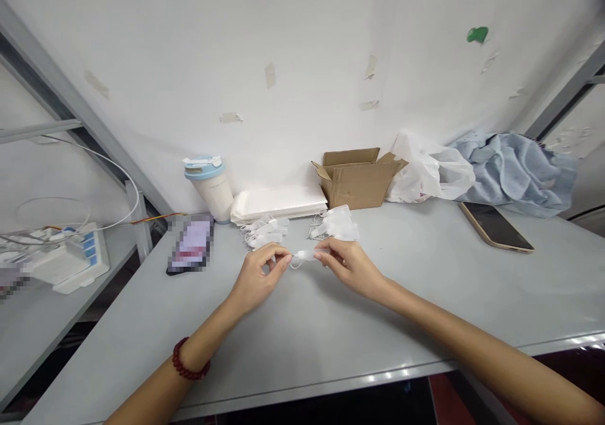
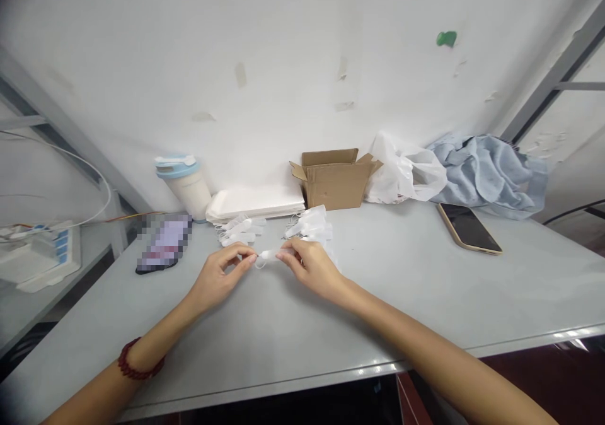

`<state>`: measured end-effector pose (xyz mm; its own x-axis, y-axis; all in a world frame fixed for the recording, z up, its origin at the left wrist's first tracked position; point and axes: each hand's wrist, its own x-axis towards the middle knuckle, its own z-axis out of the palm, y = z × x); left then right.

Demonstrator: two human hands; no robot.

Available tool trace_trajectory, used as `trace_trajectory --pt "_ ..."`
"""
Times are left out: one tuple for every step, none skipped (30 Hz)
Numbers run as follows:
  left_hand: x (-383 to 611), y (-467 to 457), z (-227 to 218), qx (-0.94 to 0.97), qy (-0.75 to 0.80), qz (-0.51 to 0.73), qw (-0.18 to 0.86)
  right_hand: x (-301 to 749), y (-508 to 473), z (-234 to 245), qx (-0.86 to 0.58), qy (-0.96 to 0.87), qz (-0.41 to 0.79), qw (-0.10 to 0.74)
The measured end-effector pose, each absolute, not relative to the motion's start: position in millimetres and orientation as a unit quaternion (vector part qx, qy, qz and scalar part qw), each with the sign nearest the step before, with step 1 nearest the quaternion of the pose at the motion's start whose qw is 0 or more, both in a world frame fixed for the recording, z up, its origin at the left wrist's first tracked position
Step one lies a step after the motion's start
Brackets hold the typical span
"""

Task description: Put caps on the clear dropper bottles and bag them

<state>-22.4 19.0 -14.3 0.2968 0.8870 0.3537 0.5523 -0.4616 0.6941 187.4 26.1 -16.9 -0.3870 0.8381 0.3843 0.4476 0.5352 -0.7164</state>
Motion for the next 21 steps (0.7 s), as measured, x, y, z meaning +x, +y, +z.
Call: trace_trajectory --pt "-21.5 18.5 -15.0 0.775 0.465 0.363 0.227 187.5 26.6 -18.1 -0.406 -0.792 0.256 0.378" --pt "-20.7 17.8 -15.9 0.778 0.462 0.361 0.226 187.8 27.1 -19.3 -0.406 -0.792 0.252 0.38" --pt "-20.1 17.0 -17.2 0.782 0.457 0.359 0.223 188.2 27.6 -20.3 -0.406 -0.793 0.249 0.38" --pt "-19.7 16.1 -18.6 0.786 0.452 0.359 0.22 188.7 28.1 -21.3 -0.407 -0.793 0.247 0.379" --pt "-19.4 15.3 -20.2 0.792 0.446 0.359 0.215 189.2 28.5 -22.1 -0.407 -0.795 0.246 0.378" --pt "-19.4 14.7 -21.8 0.798 0.438 0.358 0.209 189.7 28.8 -22.8 -0.407 -0.796 0.244 0.375" --pt "-19.5 14.4 -23.2 0.804 0.431 0.357 0.2 190.0 29.1 -23.3 -0.408 -0.797 0.243 0.373" --pt "-19.9 14.5 -24.2 0.811 0.423 0.357 0.19 190.1 29.3 -23.8 -0.408 -0.799 0.243 0.369" --pt "-20.4 15.1 -24.7 0.817 0.415 0.356 0.18 190.1 29.4 -24.3 -0.41 -0.8 0.243 0.365" --pt "-21.3 16.2 -24.6 0.823 0.409 0.356 0.17 189.8 29.6 -24.7 -0.411 -0.801 0.245 0.359" --pt "-22.6 18.0 -24.0 0.826 0.404 0.357 0.162 189.3 29.7 -25.0 -0.411 -0.805 0.248 0.35" --pt "-24.5 20.3 -22.9 0.828 0.4 0.36 0.154 188.9 29.9 -25.3 -0.41 -0.809 0.249 0.339" --pt "-27.1 23.2 -21.5 0.829 0.399 0.365 0.145 188.4 30.2 -25.4 -0.408 -0.814 0.249 0.329" --pt "-30.4 26.6 -19.9 0.828 0.4 0.37 0.135 188.2 30.8 -25.4 -0.406 -0.821 0.243 0.32" --pt "-34.7 30.4 -18.4 0.824 0.403 0.378 0.121 188.4 31.5 -25.2 -0.403 -0.828 0.231 0.313" --pt "-39.8 34.5 -17.2 0.818 0.412 0.386 0.105 189.0 32.6 -24.9 -0.401 -0.836 0.212 0.308" --pt "-45.5 38.8 -16.4 0.809 0.426 0.395 0.089 190.2 33.9 -24.4 -0.399 -0.843 0.19 0.306" --pt "-51.6 43.0 -16.1 0.798 0.441 0.403 0.074 191.8 35.5 -23.8 -0.399 -0.849 0.167 0.303" --pt "-57.7 47.2 -16.4 0.785 0.458 0.414 0.055 193.9 37.4 -23.0 -0.4 -0.854 0.145 0.298" --pt "-63.6 51.1 -17.3 0.771 0.473 0.425 0.035 196.2 39.3 -22.0 -0.403 -0.858 0.126 0.291" --pt "-68.9 54.7 -18.8 0.756 0.488 0.437 0.016 198.5 41.1 -20.7 -0.407 -0.862 0.111 0.281"
